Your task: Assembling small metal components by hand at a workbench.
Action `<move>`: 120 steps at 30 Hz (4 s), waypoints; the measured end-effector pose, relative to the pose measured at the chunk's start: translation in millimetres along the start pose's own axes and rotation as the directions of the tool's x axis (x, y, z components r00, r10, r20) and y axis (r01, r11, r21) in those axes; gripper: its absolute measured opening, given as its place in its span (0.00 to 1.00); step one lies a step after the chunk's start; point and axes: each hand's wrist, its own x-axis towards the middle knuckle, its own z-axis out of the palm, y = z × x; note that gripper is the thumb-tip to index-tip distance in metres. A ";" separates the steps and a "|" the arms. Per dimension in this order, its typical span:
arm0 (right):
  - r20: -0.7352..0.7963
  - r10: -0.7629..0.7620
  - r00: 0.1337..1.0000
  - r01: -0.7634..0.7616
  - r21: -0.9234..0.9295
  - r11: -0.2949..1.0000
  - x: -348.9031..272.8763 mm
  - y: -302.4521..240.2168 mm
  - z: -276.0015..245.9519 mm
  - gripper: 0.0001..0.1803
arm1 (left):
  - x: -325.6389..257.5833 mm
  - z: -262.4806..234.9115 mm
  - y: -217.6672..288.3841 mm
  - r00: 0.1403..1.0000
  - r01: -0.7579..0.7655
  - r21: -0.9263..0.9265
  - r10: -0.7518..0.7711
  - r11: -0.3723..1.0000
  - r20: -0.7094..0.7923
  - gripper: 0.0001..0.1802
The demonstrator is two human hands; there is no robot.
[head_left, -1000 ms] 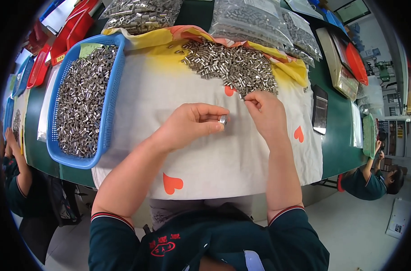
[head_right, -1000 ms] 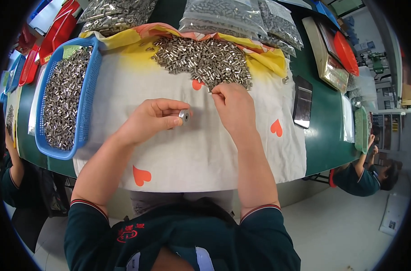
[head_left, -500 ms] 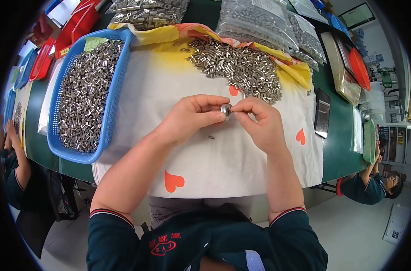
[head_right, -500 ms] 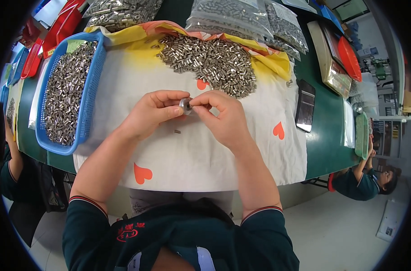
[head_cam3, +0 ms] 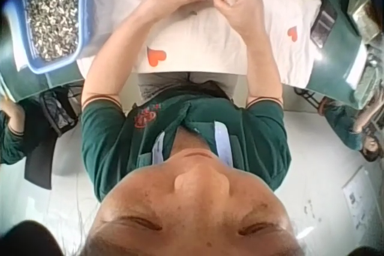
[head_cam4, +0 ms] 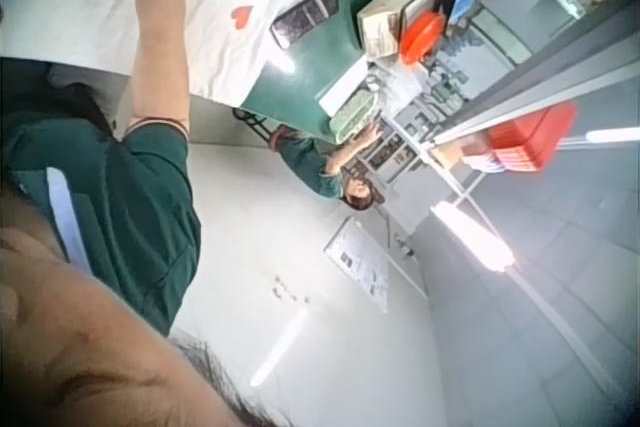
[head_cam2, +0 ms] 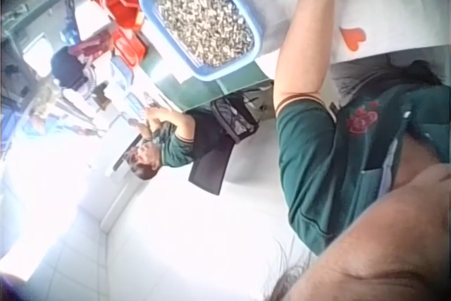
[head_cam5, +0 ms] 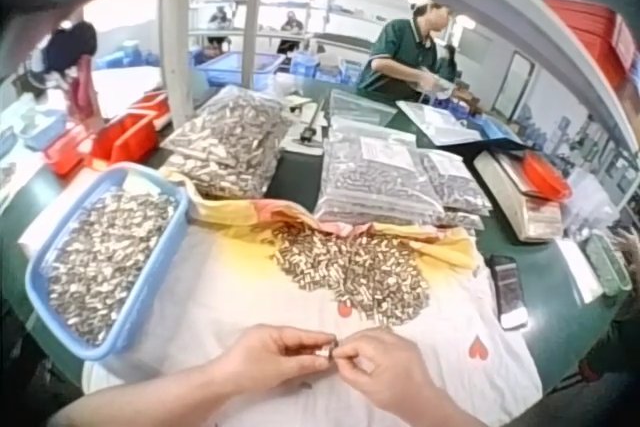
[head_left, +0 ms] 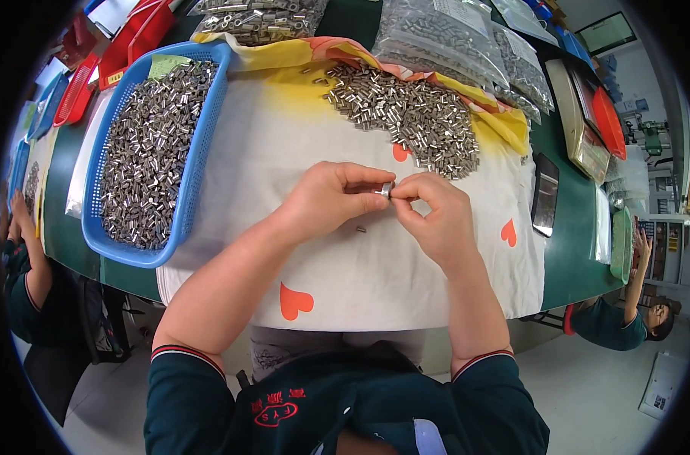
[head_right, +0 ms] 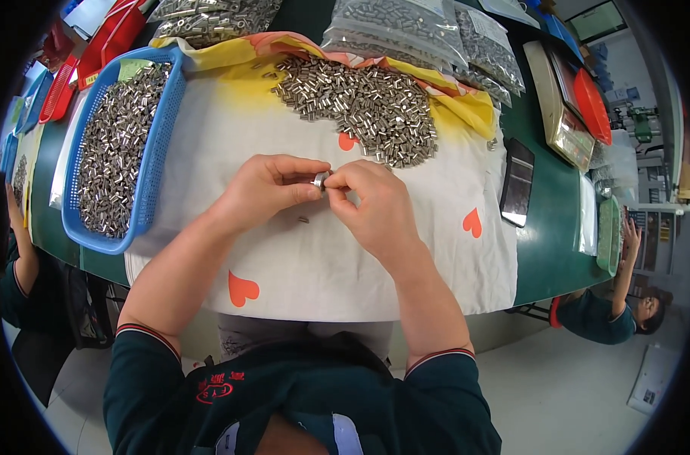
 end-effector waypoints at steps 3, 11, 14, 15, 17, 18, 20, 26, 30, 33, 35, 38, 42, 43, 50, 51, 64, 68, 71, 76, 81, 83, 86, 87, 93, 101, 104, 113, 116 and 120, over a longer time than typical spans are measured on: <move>0.031 0.089 0.996 -0.092 0.096 0.991 0.5 -0.1 0.5 0.04 | 0.2 1.0 -0.1 0.999 0.015 0.128 -0.011 0.992 -0.031 0.18; 0.086 0.034 0.996 -0.046 0.143 0.989 4.9 7.3 -7.2 0.03 | -3.0 -0.7 5.1 0.996 0.086 -0.073 -0.088 0.994 -0.018 0.17; -0.030 0.057 0.998 -0.056 0.033 0.998 9.6 16.3 -14.9 0.03 | -1.4 -2.0 -0.6 0.997 0.070 -0.094 -0.071 0.993 -0.004 0.17; -0.141 0.129 0.982 -0.139 -0.064 0.988 12.2 20.7 -17.7 0.04 | -0.5 -1.7 -0.7 0.998 0.068 -0.095 -0.069 0.993 -0.001 0.17; -0.180 0.112 0.977 -0.144 -0.178 0.973 12.5 34.9 -9.7 0.04 | 0.9 -1.0 -0.4 0.999 0.047 -0.086 -0.046 0.995 0.014 0.17; -0.214 0.093 0.972 -0.153 -0.286 0.946 13.4 38.1 -5.6 0.04 | 1.0 -0.6 -1.1 0.999 0.048 -0.087 -0.047 0.995 0.017 0.17; -0.209 0.060 0.976 -0.136 -0.369 0.920 18.1 40.5 -1.7 0.04 | 1.0 0.6 -2.1 1.000 0.017 -0.095 -0.016 0.995 0.013 0.17; -0.145 0.137 0.980 -0.186 -0.411 0.892 13.1 40.9 1.6 0.04 | 2.1 -0.7 -2.7 0.999 0.047 -0.066 -0.046 0.997 0.026 0.18; -0.119 0.085 0.989 -0.133 -0.494 0.860 14.0 40.1 -1.8 0.04 | 1.1 -1.1 -3.2 1.000 0.018 -0.077 -0.017 0.997 0.013 0.17; -0.135 0.191 0.972 -0.206 -0.105 0.973 11.2 25.8 -1.8 0.04 | 1.9 -3.0 -3.4 1.000 0.013 -0.141 -0.012 0.990 0.009 0.17; -0.050 0.215 0.975 -0.209 0.101 0.973 10.0 11.6 -5.3 0.04 | 2.2 -3.1 -3.8 1.000 0.010 -0.173 -0.011 0.985 -0.006 0.18; 0.054 0.184 0.981 -0.191 0.274 0.943 6.8 8.1 -5.1 0.04 | 1.7 -3.2 -3.5 1.000 0.011 -0.173 -0.011 0.985 -0.003 0.18; 0.037 0.058 0.998 -0.063 0.159 0.985 5.1 4.5 -3.4 0.05 | 1.6 -3.7 -5.1 1.000 0.016 -0.172 -0.014 0.985 0.010 0.18; 0.039 0.056 0.998 -0.062 0.160 0.985 4.6 4.3 -2.6 0.05 | 1.4 -2.2 -5.3 1.000 -0.010 -0.100 0.009 0.995 -0.014 0.17; -0.040 -0.050 0.998 0.049 -0.018 0.999 2.1 3.0 2.7 0.04 | 0.1 -0.6 -1.6 0.997 -0.026 0.108 0.034 0.994 -0.069 0.18; -0.003 0.106 0.994 -0.104 0.162 0.981 2.7 1.2 -0.2 0.04 | 0.2 -0.8 -1.3 0.997 -0.029 0.109 0.036 0.994 -0.069 0.18; -0.148 0.352 0.924 -0.348 0.053 0.936 17.0 39.6 -6.0 0.05 | -1.2 3.2 -0.3 0.999 0.047 0.006 -0.048 0.999 0.024 0.17; -0.197 0.013 0.980 -0.099 -0.435 0.895 18.5 43.4 9.0 0.04 | -3.3 3.7 1.9 0.998 0.053 -0.009 -0.053 0.999 0.023 0.17; -0.179 0.078 0.981 -0.149 -0.429 0.891 18.9 42.2 8.5 0.04 | -1.6 0.6 -2.1 0.999 0.035 -0.038 -0.033 0.999 0.039 0.17; -0.159 0.099 0.982 -0.163 -0.463 0.871 17.3 43.9 0.4 0.03 | -0.7 1.0 -3.7 0.999 0.022 -0.030 -0.021 0.999 0.037 0.16; -0.133 0.077 0.988 -0.105 -0.212 0.972 13.0 27.0 1.1 0.03 | -2.2 -0.5 1.7 1.000 0.027 -0.069 -0.026 0.997 0.008 0.17; -0.041 0.172 0.984 -0.170 0.033 0.985 9.5 11.9 -5.9 0.04 | -1.0 -0.3 3.9 0.999 0.040 -0.130 -0.042 0.991 -0.015 0.17; 0.089 0.201 0.975 -0.218 0.266 0.939 6.6 6.5 -5.1 0.06 | -1.0 -2.3 -0.5 1.000 0.011 -0.152 -0.014 0.988 -0.015 0.17; 0.112 0.154 0.982 -0.179 0.267 0.947 6.5 6.1 -4.3 0.06 | -0.8 -2.3 -0.7 1.000 0.011 -0.152 -0.013 0.988 -0.015 0.17; -0.039 -0.076 0.996 0.073 -0.069 0.995 1.6 4.8 4.3 0.05 | -0.3 0.9 -2.5 0.999 0.003 -0.043 -0.005 0.999 -0.040 0.17; -0.077 -0.048 0.996 0.042 -0.080 0.996 -0.1 0.6 11.8 0.04 | 0.0 -1.1 -7.0 0.992 -0.023 0.128 0.038 0.992 -0.118 0.16; -0.024 0.081 0.996 -0.080 0.053 0.995 -0.1 -0.7 6.3 0.04 | 0.2 -1.6 -1.7 0.998 0.004 0.038 -0.001 0.999 -0.064 0.16; 0.138 0.222 0.965 -0.249 0.227 0.941 4.7 6.6 -4.2 0.04 | -1.2 0.3 5.0 0.999 0.039 0.019 -0.038 0.999 -0.039 0.17; 0.212 0.322 0.923 -0.376 0.311 0.873 5.5 10.5 -3.3 0.04 | -1.1 0.9 4.5 0.996 0.083 0.037 -0.082 0.996 -0.033 0.16; 0.001 0.346 0.938 -0.333 0.273 0.903 9.7 21.4 -8.9 0.04 | -3.0 0.5 7.4 0.995 0.094 0.060 -0.092 0.994 -0.039 0.17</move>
